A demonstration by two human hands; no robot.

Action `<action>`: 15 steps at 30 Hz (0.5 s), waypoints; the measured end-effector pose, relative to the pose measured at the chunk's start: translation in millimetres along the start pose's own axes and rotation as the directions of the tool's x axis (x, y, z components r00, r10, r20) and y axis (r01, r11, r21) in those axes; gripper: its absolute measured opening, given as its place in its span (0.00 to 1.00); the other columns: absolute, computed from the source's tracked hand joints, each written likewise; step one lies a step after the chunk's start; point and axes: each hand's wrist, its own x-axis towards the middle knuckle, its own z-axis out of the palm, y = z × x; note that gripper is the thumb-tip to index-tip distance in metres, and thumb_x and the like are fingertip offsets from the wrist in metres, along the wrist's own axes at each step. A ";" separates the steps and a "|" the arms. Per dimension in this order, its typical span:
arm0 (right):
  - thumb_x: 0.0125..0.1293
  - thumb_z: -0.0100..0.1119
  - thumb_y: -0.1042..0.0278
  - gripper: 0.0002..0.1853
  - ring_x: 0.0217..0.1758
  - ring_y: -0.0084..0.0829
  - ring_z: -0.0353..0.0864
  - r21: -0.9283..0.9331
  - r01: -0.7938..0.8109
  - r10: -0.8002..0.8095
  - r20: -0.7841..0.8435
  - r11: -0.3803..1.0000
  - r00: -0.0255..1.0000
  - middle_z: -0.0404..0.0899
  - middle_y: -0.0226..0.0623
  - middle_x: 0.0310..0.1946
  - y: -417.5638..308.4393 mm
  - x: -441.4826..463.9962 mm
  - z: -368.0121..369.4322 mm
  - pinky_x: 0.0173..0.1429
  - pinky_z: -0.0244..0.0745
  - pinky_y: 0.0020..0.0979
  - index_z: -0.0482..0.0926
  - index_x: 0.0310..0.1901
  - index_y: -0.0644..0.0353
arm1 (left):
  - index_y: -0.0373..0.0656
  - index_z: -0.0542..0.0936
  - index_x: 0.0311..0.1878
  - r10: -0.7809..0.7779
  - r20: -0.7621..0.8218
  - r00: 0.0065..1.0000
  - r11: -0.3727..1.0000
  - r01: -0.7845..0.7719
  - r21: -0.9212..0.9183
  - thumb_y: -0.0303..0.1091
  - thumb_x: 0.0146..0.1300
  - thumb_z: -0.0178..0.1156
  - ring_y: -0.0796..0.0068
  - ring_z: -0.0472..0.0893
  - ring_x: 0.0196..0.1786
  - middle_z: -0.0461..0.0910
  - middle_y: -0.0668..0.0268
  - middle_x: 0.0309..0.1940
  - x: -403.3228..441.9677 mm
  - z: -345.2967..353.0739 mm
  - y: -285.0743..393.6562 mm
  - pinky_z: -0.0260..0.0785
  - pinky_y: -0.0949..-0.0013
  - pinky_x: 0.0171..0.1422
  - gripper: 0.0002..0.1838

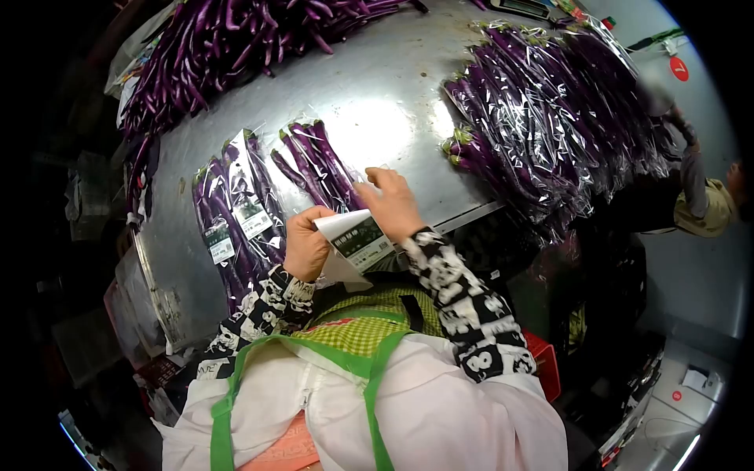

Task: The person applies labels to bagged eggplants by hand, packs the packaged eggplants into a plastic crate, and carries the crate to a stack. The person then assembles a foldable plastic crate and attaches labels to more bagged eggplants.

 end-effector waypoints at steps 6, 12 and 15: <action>0.67 0.58 0.68 0.16 0.39 0.15 0.76 0.543 -0.272 -0.003 0.452 0.795 0.892 0.79 0.28 0.38 -71.1 -25.6 -72.3 0.42 0.72 0.19 0.75 0.53 0.65 | 0.34 0.80 0.24 -0.081 -0.042 0.996 0.996 0.082 0.042 0.25 0.61 0.60 0.83 0.75 0.21 0.77 0.69 0.20 1.0 -0.5 -1.1 0.67 0.77 0.25 0.09; 0.63 0.62 0.73 0.13 0.38 0.17 0.78 0.576 -0.273 0.046 0.377 0.771 0.925 0.80 0.31 0.36 -73.3 -31.5 -64.0 0.42 0.74 0.20 0.78 0.48 0.66 | 0.35 0.80 0.36 0.461 0.006 0.887 0.849 -0.443 0.289 0.23 0.57 0.63 0.82 0.78 0.31 0.80 0.67 0.30 7.3 4.4 -15.1 0.70 0.78 0.35 0.04; 0.62 0.62 0.75 0.10 0.39 0.18 0.77 0.558 -0.218 0.030 0.326 0.800 0.945 0.79 0.30 0.36 -71.6 -32.0 -58.2 0.43 0.73 0.20 0.79 0.45 0.66 | 0.36 0.79 0.35 0.210 -0.004 0.978 0.977 -0.209 0.035 0.25 0.58 0.64 0.85 0.76 0.30 0.80 0.70 0.28 -4.6 7.1 -12.1 0.69 0.79 0.34 0.04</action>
